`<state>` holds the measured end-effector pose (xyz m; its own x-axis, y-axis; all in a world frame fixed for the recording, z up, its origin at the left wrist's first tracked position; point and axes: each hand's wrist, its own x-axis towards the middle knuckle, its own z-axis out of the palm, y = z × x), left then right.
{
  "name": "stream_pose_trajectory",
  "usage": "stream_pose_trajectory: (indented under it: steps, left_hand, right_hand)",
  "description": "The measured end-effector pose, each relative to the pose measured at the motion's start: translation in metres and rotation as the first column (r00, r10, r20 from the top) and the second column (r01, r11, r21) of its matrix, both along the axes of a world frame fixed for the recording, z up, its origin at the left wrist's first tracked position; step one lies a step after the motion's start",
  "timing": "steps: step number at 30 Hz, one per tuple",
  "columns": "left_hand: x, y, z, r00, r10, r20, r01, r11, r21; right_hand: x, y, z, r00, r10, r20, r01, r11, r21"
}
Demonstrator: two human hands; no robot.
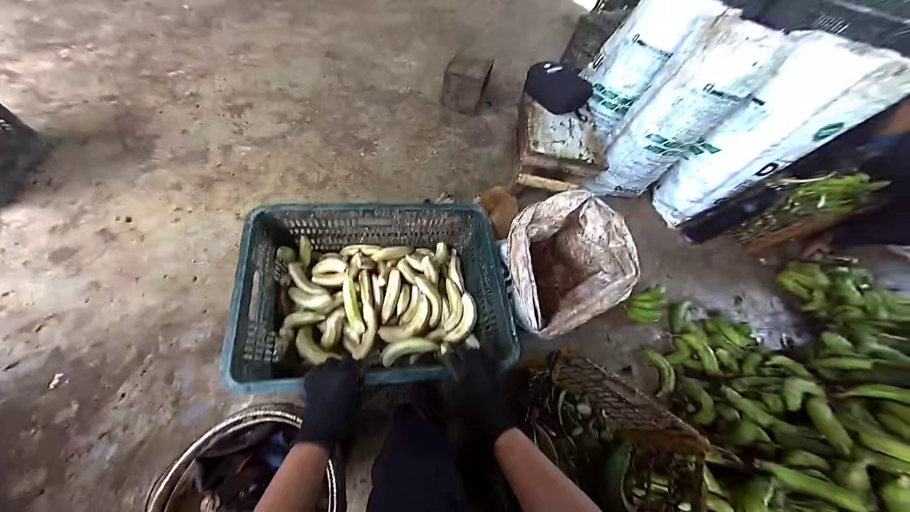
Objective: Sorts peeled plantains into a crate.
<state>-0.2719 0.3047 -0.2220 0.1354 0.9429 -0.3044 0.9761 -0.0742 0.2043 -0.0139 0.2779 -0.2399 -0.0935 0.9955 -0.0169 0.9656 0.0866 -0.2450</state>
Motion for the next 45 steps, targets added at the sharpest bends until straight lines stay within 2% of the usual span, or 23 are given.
stream_pose_trajectory:
  steps: [2, 4, 5, 7, 8, 10, 11, 13, 14, 16, 20, 24, 27, 29, 32, 35, 38, 40, 42, 45]
  left_hand:
    - [0.005, 0.021, 0.013, 0.999, -0.008, -0.034, 0.006, 0.998, -0.059]
    - [0.005, 0.035, 0.016, 0.998, -0.029, -0.051, 0.022, 0.992, -0.124]
    - [0.003, 0.035, 0.012, 0.999, -0.028, -0.038, 0.024, 0.994, -0.106]
    - [-0.006, 0.007, -0.005, 1.000, -0.009, 0.021, 0.010, 0.999, -0.038]
    - [-0.005, 0.000, -0.009, 0.999, -0.007, 0.040, 0.007, 1.000, 0.015]
    - [-0.002, 0.002, -0.007, 0.998, -0.019, 0.054, 0.013, 0.995, 0.101]
    - [0.000, 0.009, -0.001, 0.999, -0.010, 0.036, 0.009, 0.999, 0.049]
    - [0.000, 0.025, 0.001, 1.000, 0.005, -0.023, -0.007, 0.998, -0.062]
    - [0.000, 0.031, 0.000, 1.000, -0.001, -0.026, 0.000, 0.999, -0.048]
    - [-0.005, 0.032, -0.001, 0.998, -0.059, -0.020, 0.059, 0.998, 0.014]
    - [-0.009, 0.035, 0.000, 0.990, -0.138, -0.026, 0.136, 0.988, -0.080]
    - [-0.007, 0.032, -0.007, 0.987, -0.162, -0.023, 0.162, 0.987, 0.013]
    - [0.008, 0.041, 0.004, 0.977, -0.214, -0.007, 0.212, 0.970, -0.121]
    - [0.023, 0.057, 0.012, 0.962, -0.272, 0.032, 0.270, 0.921, -0.281]
    - [0.039, 0.071, 0.014, 0.946, -0.322, 0.046, 0.306, 0.834, -0.459]
    - [0.044, 0.072, 0.019, 0.944, -0.329, -0.022, 0.274, 0.820, -0.504]
    - [0.048, 0.093, 0.028, 0.886, -0.461, -0.039, 0.346, 0.716, -0.607]
    - [0.044, 0.110, 0.039, 0.867, -0.499, -0.020, 0.401, 0.720, -0.566]
    - [0.037, 0.124, 0.056, 0.872, -0.488, -0.050, 0.405, 0.773, -0.489]
    - [0.025, 0.119, 0.051, 0.922, -0.384, -0.044, 0.372, 0.913, -0.168]
  right_hand:
    - [-0.001, 0.019, 0.007, 0.999, 0.004, 0.043, -0.004, 1.000, -0.011]
    - [-0.007, 0.040, 0.026, 0.995, -0.010, 0.100, 0.032, 0.974, -0.223]
    - [-0.006, 0.044, 0.026, 0.995, -0.006, 0.096, 0.031, 0.966, -0.258]
    - [-0.006, 0.015, 0.006, 0.999, 0.000, 0.041, 0.009, 0.979, -0.203]
    - [-0.003, 0.007, 0.000, 0.999, 0.018, 0.032, -0.014, 0.993, -0.121]
    - [0.000, 0.010, 0.003, 0.998, 0.058, 0.026, -0.057, 0.998, -0.037]
    - [-0.002, 0.015, 0.007, 0.998, 0.059, 0.032, -0.058, 0.998, -0.037]
    - [-0.009, 0.036, 0.021, 1.000, 0.009, 0.026, -0.001, 0.963, -0.271]
    - [-0.008, 0.047, 0.022, 1.000, 0.014, 0.023, -0.005, 0.944, -0.331]
    - [-0.004, 0.051, 0.018, 0.998, 0.064, 0.019, -0.056, 0.949, -0.311]
    - [0.001, 0.044, 0.017, 0.994, 0.107, 0.026, -0.095, 0.953, -0.289]
    - [-0.003, 0.042, 0.013, 0.993, 0.113, 0.016, -0.107, 0.968, -0.228]
    - [-0.023, 0.037, 0.010, 0.985, 0.173, 0.001, -0.169, 0.967, -0.189]
    - [-0.036, 0.046, 0.017, 0.975, 0.223, 0.003, -0.214, 0.940, -0.264]
    - [-0.049, 0.068, 0.031, 0.960, 0.278, -0.028, -0.252, 0.820, -0.514]
    - [-0.058, 0.074, 0.029, 0.940, 0.318, -0.121, -0.331, 0.769, -0.547]
    - [-0.047, 0.097, 0.040, 0.866, 0.470, -0.173, -0.476, 0.665, -0.575]
    - [-0.045, 0.116, 0.064, 0.846, 0.511, -0.151, -0.500, 0.663, -0.557]
    - [-0.043, 0.128, 0.073, 0.864, 0.488, -0.122, -0.488, 0.755, -0.438]
    - [-0.042, 0.129, 0.060, 0.909, 0.403, -0.106, -0.417, 0.881, -0.224]
